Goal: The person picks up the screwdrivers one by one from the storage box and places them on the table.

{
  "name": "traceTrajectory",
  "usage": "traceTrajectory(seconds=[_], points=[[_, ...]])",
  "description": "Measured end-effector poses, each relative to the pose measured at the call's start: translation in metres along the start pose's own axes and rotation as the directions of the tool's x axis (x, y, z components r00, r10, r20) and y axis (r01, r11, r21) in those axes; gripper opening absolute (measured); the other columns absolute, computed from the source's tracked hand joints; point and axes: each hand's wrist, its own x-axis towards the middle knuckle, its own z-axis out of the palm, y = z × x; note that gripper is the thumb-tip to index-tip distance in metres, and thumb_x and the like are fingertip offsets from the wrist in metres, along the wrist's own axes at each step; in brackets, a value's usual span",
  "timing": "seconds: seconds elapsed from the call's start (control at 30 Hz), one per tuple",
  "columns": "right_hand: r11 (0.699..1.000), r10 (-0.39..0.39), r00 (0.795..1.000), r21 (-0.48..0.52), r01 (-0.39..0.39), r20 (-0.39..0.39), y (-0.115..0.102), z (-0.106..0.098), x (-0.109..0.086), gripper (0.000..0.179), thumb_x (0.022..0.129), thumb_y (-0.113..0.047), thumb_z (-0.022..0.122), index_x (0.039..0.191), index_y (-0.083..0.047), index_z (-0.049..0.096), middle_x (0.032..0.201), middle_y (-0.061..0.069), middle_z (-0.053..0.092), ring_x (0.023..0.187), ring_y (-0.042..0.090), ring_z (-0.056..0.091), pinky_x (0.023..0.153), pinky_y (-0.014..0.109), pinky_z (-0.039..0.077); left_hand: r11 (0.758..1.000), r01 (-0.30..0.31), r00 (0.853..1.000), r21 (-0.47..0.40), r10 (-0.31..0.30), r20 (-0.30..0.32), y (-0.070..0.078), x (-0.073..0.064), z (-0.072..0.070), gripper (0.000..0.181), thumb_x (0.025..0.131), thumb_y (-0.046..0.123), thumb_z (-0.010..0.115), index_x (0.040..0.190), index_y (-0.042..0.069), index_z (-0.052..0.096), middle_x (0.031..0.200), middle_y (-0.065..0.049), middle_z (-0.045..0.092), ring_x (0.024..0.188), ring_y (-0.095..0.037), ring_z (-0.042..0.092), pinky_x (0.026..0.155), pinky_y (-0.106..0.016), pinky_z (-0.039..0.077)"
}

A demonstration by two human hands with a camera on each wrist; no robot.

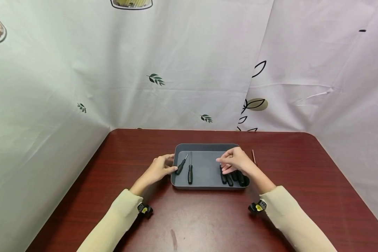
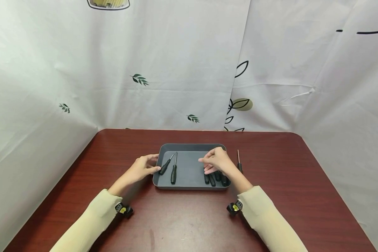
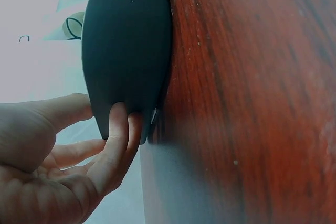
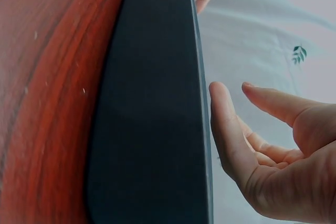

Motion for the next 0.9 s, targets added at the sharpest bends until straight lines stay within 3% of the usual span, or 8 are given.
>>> traceTrajectory(seconds=[0.23, 0.9], points=[[1.000, 0.006, 1.000, 0.015, -0.006, 0.004, 0.002, 0.009, 0.004, 0.021, 0.091, -0.005, 0.073, 0.098, 0.014, 0.067, 0.074, 0.022, 0.068, 0.057, 0.021, 0.068, 0.062, 0.045, 0.062, 1.000, -0.004, 1.000, -0.006, 0.004, 0.004, -0.001, 0.000, 0.000, 0.056, 0.092, 0.000, 0.070, 0.141, -0.014, 0.045, 0.121, -0.029, 0.063, 0.082, -0.025, 0.072, 0.069, -0.033, 0.062], [1.000, -0.013, 0.999, 0.025, 0.012, 0.043, 0.001, 0.027, 0.013, 0.025, 0.091, -0.004, 0.072, 0.102, 0.018, 0.066, 0.077, 0.028, 0.068, 0.055, 0.018, 0.067, 0.062, 0.045, 0.062, 1.000, -0.002, 1.000, -0.025, 0.002, 0.005, -0.001, 0.001, 0.000, 0.056, 0.092, -0.001, 0.069, 0.141, -0.014, 0.045, 0.119, -0.030, 0.063, 0.081, -0.027, 0.073, 0.069, -0.033, 0.062]])
